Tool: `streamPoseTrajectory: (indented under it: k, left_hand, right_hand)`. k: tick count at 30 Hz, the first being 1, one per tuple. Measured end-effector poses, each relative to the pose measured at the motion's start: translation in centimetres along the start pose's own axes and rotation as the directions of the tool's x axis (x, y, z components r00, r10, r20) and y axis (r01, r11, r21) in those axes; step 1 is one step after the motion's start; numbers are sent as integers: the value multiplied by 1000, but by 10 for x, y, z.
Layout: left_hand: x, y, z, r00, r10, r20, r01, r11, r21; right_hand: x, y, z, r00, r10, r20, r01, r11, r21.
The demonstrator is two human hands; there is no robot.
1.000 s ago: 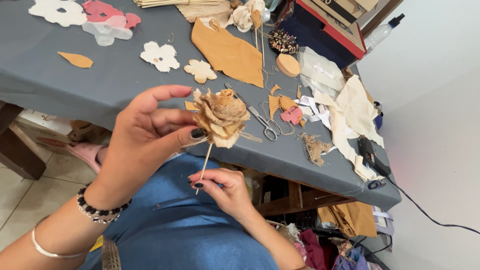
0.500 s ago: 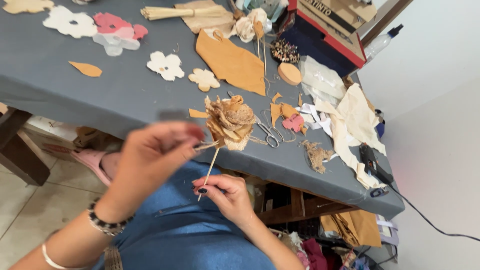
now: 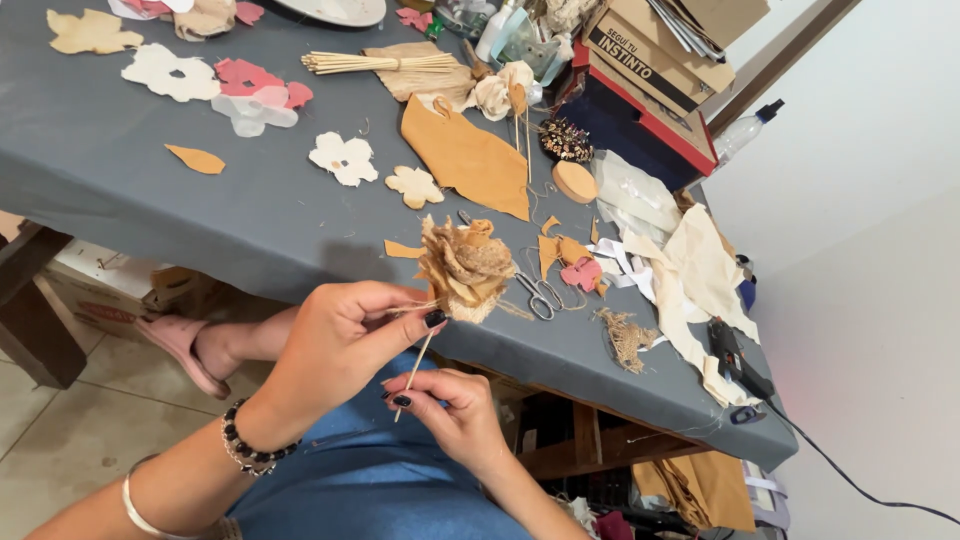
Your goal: Assembling decorative fabric flowers using a glue gun and scissors to attach and trim petals
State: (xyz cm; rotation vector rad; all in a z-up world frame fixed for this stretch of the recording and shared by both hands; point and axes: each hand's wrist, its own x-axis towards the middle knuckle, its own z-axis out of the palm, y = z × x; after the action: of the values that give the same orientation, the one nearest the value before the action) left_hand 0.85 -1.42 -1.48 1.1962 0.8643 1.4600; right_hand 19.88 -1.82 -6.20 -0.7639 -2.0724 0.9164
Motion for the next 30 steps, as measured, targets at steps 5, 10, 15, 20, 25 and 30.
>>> streamPoseTrajectory:
  k: [5,10,15,20,25,30]
  left_hand:
    - [3,-3,-7,992,-5,125,4,1000,8]
    - [3,-2,-20,991,-76,113,69,996,61]
    - [1,26,-24,995,29,-92,-22,997,78]
    - [3,32,-19,993,-6,-120,11,999,47]
    - [1,37,-16,983,37,-180,-13,991,131]
    - [-1,36,-18,959,124,-254,-66,972,227]
  right_hand:
    - [0,6,1,1000,20,-11,-19,999,43]
    - [-4,11,3,999,11,-33,-9,998,58]
    - [-5,14,5,998,52,-22,-50,997,50]
    - [-4,14,6,999,36,-41,-35,999,34]
    - [-7,18,7,999,22,-42,-21,999,31]
    - [-7,18,8,999,18,-45,-17,999,32]
